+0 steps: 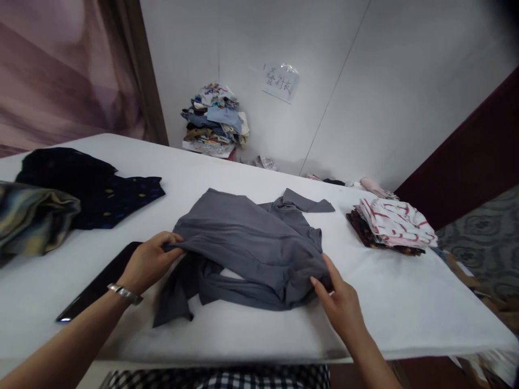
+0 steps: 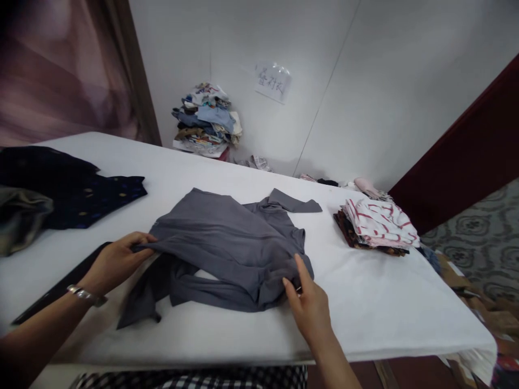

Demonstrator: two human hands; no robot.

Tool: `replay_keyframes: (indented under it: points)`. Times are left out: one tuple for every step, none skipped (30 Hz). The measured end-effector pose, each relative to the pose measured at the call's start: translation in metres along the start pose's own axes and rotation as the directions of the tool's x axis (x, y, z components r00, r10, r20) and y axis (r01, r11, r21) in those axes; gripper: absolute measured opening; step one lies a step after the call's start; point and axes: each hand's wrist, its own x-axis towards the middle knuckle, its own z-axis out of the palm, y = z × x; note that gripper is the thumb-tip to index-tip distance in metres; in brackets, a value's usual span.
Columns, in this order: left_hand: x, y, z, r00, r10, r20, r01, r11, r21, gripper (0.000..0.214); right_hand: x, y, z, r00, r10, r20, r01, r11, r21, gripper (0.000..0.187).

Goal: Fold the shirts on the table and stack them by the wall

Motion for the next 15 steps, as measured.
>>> replay_keyframes:
  points:
    - [0.0,0.0,0.001,1.0,-0.016,0.005,0.016,1.0,-0.009,0.024,-0.001,-0.008,0.002,0.996,-0.092,0.006,0.092,0.993,-0.075,0.061]
    - [0.0,-0.001,0.002,0.999,-0.031,0.009,0.031,0.999,-0.016,0.026,-0.002,-0.015,0.006,0.983,-0.18,0.029,0.182,0.975,-0.127,0.055]
    - [0.001,0.0,0.002,0.999,-0.043,0.006,0.044,0.999,-0.021,0.027,-0.002,-0.021,0.011,0.966,-0.25,0.06,0.256,0.953,-0.159,0.051]
    - [0.002,0.0,0.003,0.999,-0.05,-0.002,0.05,0.999,-0.022,0.028,-0.002,-0.024,0.016,0.952,-0.293,0.09,0.305,0.936,-0.177,0.05]
    - [0.002,0.0,0.003,0.999,-0.049,-0.015,0.049,0.999,-0.022,0.028,-0.001,-0.026,0.021,0.945,-0.307,0.117,0.324,0.929,-0.181,0.052]
    - [0.002,-0.001,0.002,0.999,-0.043,-0.032,0.042,0.999,-0.019,0.027,0.0,-0.024,0.026,0.944,-0.296,0.144,0.318,0.932,-0.172,0.056]
    - [0.002,-0.002,0.001,0.998,-0.031,-0.049,0.03,0.999,-0.014,0.026,0.0,-0.021,0.03,0.948,-0.267,0.175,0.293,0.945,-0.147,0.062]
    - [0.002,-0.005,0.0,0.998,-0.017,-0.065,0.017,1.0,-0.004,0.025,0.0,-0.015,0.033,0.951,-0.227,0.21,0.254,0.961,-0.11,0.066]
    - [0.001,-0.008,-0.001,0.997,-0.011,-0.074,0.012,1.0,0.013,0.024,-0.001,-0.008,0.036,0.952,-0.182,0.248,0.203,0.977,-0.06,0.069]
    - [0.0,-0.011,-0.001,0.997,-0.017,-0.069,0.02,0.999,0.038,0.024,-0.001,0.0,0.037,0.951,-0.138,0.276,0.144,0.99,-0.001,0.068]
    - [0.0,-0.014,-0.002,0.998,-0.033,-0.049,0.037,0.997,0.073,0.024,-0.001,0.007,0.037,0.952,-0.096,0.292,0.08,0.995,0.064,0.064]
    - [0.001,-0.017,-0.002,0.998,-0.055,-0.02,0.056,0.992,0.111,0.025,0.002,0.014,0.036,0.953,-0.051,0.299,0.011,0.991,0.135,0.058]
    - [0.004,-0.017,-0.003,0.997,-0.073,0.01,0.07,0.987,0.147,0.025,0.008,0.019,0.033,0.954,0.003,0.301,-0.069,0.975,0.21,0.052]
    - [0.01,-0.015,-0.003,0.996,-0.077,0.035,0.07,0.982,0.176,0.023,0.018,0.021,0.029,0.951,0.065,0.303,-0.156,0.945,0.288,0.047]
    - [0.018,-0.01,-0.005,0.997,-0.063,0.049,0.052,0.979,0.199,0.021,0.033,0.021,0.023,0.945,0.126,0.302,-0.238,0.899,0.368,0.044]
